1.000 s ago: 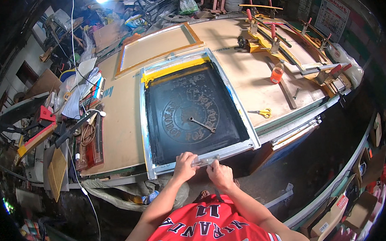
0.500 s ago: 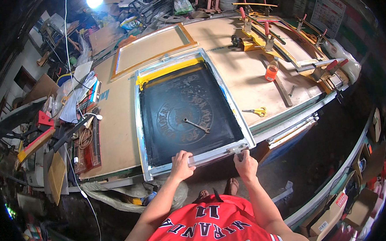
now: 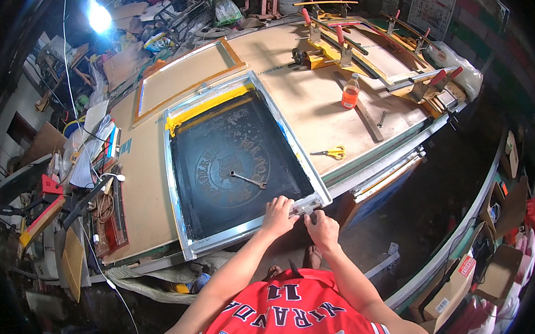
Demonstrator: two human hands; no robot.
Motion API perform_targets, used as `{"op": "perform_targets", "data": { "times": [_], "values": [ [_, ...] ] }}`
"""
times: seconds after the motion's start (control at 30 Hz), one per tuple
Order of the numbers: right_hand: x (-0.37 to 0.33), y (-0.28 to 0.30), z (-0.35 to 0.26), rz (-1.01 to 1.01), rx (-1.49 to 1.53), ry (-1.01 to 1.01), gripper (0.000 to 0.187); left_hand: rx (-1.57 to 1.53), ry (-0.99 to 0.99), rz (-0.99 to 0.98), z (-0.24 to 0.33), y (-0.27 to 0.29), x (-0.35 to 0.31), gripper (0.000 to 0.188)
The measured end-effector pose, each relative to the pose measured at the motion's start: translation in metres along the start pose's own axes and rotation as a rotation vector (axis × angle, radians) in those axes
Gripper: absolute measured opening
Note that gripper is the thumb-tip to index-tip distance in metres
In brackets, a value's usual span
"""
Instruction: The person assembles a screen printing frame by attaching metal clamps to its edges. They use a wrench to tighten the clamps, flip the frame to access different sides, and secure the frame to the printing table.
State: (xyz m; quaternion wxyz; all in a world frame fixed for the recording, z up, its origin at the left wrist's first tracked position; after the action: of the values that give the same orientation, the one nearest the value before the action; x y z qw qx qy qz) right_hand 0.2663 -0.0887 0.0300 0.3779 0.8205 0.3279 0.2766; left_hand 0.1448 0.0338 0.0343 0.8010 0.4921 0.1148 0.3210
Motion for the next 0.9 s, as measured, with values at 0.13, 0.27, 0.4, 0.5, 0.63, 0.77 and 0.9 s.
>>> {"op": "perform_targets", "data": {
  "times": [0.13,0.27,0.4,0.5,0.63,0.77,0.9],
  "values": [
    [0.002,0.001,0.006,0.009,0.015,0.000,0.036,-0.011,-0.022,0.043,-0.001,0.000,0.001,0.048],
    [0.002,-0.004,0.011,-0.007,0.138,0.005,0.035,-0.033,-0.046,0.076,-0.002,-0.001,0.001,0.048],
    [0.002,-0.002,0.012,0.001,0.270,0.013,0.035,-0.069,-0.056,0.111,-0.005,-0.003,-0.001,0.048],
    [0.004,-0.004,0.019,-0.015,0.278,0.070,0.033,-0.114,-0.103,0.159,-0.002,0.000,-0.001,0.046],
    [0.007,-0.008,0.020,-0.437,0.951,-0.447,0.021,-0.111,-0.149,0.139,0.008,0.011,-0.002,0.038],
    [0.009,-0.014,0.024,-0.549,1.069,-0.462,0.018,-0.104,-0.195,0.168,0.007,0.011,-0.003,0.032],
    [0.015,-0.015,0.030,-0.625,1.045,-0.427,0.020,-0.105,-0.204,0.171,0.006,0.009,-0.002,0.030]
  ]
}}
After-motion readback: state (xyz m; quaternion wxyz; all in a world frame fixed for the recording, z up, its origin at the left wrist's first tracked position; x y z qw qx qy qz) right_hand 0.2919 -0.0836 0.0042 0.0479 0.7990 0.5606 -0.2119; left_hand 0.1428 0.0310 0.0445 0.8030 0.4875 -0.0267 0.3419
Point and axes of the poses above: each hand's wrist, its own x-axis towards the middle knuckle, its own y-axis out of the back of the hand, z = x × y, the point moved 3 cm from there along x, towards the middle knuckle
